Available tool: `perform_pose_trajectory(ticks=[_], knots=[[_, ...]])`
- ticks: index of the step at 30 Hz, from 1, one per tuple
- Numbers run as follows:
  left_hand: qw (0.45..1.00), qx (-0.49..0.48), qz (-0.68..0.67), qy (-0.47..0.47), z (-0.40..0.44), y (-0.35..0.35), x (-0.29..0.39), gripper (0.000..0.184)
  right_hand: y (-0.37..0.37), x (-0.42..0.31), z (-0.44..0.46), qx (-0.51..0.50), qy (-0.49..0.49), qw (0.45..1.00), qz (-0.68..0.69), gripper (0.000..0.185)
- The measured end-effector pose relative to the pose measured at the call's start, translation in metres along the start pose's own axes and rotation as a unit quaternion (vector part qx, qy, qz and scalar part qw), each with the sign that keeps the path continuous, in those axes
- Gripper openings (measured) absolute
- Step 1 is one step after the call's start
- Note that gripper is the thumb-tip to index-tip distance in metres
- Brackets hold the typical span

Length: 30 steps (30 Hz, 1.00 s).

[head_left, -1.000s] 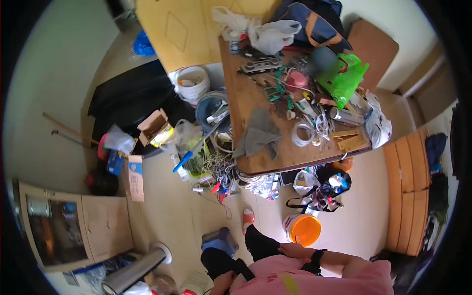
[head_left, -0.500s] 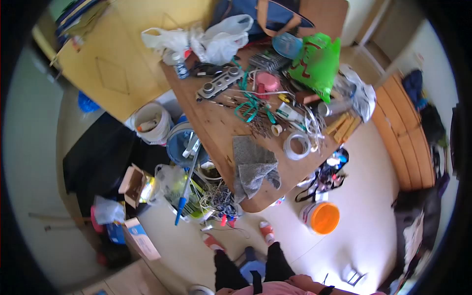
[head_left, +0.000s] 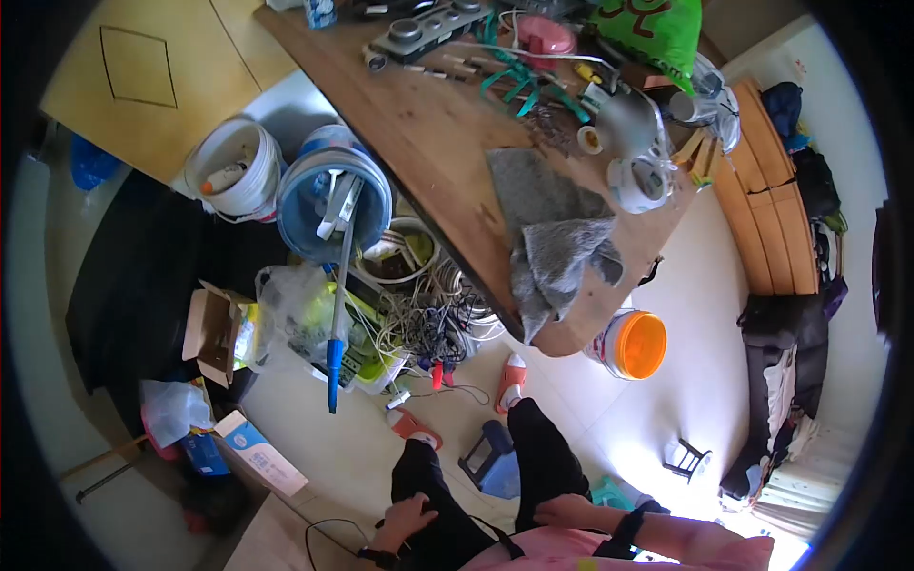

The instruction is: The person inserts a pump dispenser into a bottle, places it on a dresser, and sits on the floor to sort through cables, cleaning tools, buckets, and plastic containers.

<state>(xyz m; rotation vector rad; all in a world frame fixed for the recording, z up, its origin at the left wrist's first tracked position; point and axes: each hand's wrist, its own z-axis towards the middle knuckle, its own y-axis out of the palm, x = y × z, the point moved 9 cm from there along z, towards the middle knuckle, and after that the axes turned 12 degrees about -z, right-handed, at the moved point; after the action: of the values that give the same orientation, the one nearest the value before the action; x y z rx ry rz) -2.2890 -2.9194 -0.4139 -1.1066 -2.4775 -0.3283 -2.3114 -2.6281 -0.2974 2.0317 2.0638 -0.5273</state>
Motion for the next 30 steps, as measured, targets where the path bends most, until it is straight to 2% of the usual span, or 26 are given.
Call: perform_pose_trajectory(ticks=[1,2,3,4,5,6,8,10,11,12,13,14,15,16,18,19,21,22,24,26,27,29,30], knots=[[0.991,0.046,0.12,0.04,0.015,-0.01,0.008,0.052,-0.007,-0.001,0.016,-0.003,0.002,1.0,-0.005,0.036],[0.963,0.094,0.239,0.079,0.028,-0.017,0.015,0.054,-0.021,-0.003,0.034,0.04,-0.006,0.999,-0.004,0.033],[0.964,0.096,0.235,0.083,0.043,-0.019,0.015,0.054,-0.037,-0.002,0.047,0.082,-0.012,0.997,-0.004,0.03],[0.955,0.119,0.246,0.111,0.054,-0.018,0.019,0.055,-0.054,0.0,0.052,0.08,-0.007,0.997,-0.007,0.03],[0.946,0.144,0.256,0.139,0.061,-0.016,0.025,0.057,-0.101,-0.016,0.044,0.201,-0.075,0.969,-0.125,0.024],[0.945,0.15,0.251,0.143,0.064,-0.012,0.024,0.057,-0.145,-0.039,0.028,0.316,-0.145,0.906,-0.242,0.019],[0.901,0.288,0.269,0.179,0.055,-0.024,0.032,0.056,-0.243,-0.074,-0.033,0.458,-0.171,0.854,-0.178,0.015],[0.955,0.203,0.208,0.058,0.065,-0.013,0.003,0.055,-0.305,-0.072,-0.084,0.563,-0.092,0.773,-0.278,0.015],[0.952,0.198,0.231,0.031,0.062,-0.008,-0.002,0.053,-0.339,-0.066,-0.111,0.64,-0.072,0.721,-0.254,0.015],[0.95,0.208,0.229,0.031,0.063,-0.005,-0.003,0.053,-0.371,-0.063,-0.139,0.712,-0.052,0.663,-0.224,0.016],[0.953,0.218,0.196,0.072,0.063,-0.001,0.002,0.053,-0.402,-0.057,-0.154,0.743,-0.009,0.65,-0.158,0.023],[0.953,0.227,0.165,0.112,0.06,0.0,0.008,0.053,-0.427,-0.06,-0.162,0.755,0.032,0.639,-0.143,0.029],[0.966,0.209,0.111,0.103,0.04,-0.017,0.042,0.048,-0.445,-0.06,-0.162,0.776,0.036,0.61,-0.157,0.036],[0.965,0.218,0.112,0.097,0.034,-0.025,0.058,0.048,-0.454,-0.044,-0.152,0.778,0.027,0.609,-0.153,0.036],[0.92,0.287,-0.101,0.246,0.012,-0.048,0.1,0.041,-0.471,-0.016,-0.118,0.703,0.029,0.671,-0.235,0.041],[0.917,0.297,-0.101,0.248,0.002,-0.063,0.125,0.041,-0.473,-0.016,-0.12,0.707,0.019,0.666,-0.237,0.041],[0.88,0.32,-0.168,0.308,-0.029,-0.089,0.176,0.037,-0.478,0.009,-0.125,0.729,-0.032,0.683,-0.001,0.043],[0.877,0.327,-0.169,0.308,-0.025,-0.089,0.181,0.037,-0.477,0.016,-0.132,0.723,-0.072,0.677,0.119,0.041],[0.846,0.29,-0.304,0.328,-0.011,-0.092,0.183,0.038,-0.481,0.039,-0.153,0.751,-0.131,0.626,0.164,0.039],[0.854,0.305,-0.282,0.314,-0.005,-0.089,0.18,0.037,-0.488,0.059,-0.171,0.74,-0.168,0.583,0.289,0.039],[0.886,0.32,-0.17,0.289,0.011,-0.073,0.168,0.036,-0.49,0.052,-0.183,0.696,-0.188,0.607,0.334,0.04],[0.918,0.325,0.078,0.212,0.036,-0.04,0.151,0.035,-0.506,0.064,-0.199,0.696,-0.214,0.624,0.285,0.045],[0.918,0.326,0.078,0.213,0.038,-0.032,0.142,0.035,-0.51,0.064,-0.206,0.715,-0.19,0.634,0.225,0.049]])
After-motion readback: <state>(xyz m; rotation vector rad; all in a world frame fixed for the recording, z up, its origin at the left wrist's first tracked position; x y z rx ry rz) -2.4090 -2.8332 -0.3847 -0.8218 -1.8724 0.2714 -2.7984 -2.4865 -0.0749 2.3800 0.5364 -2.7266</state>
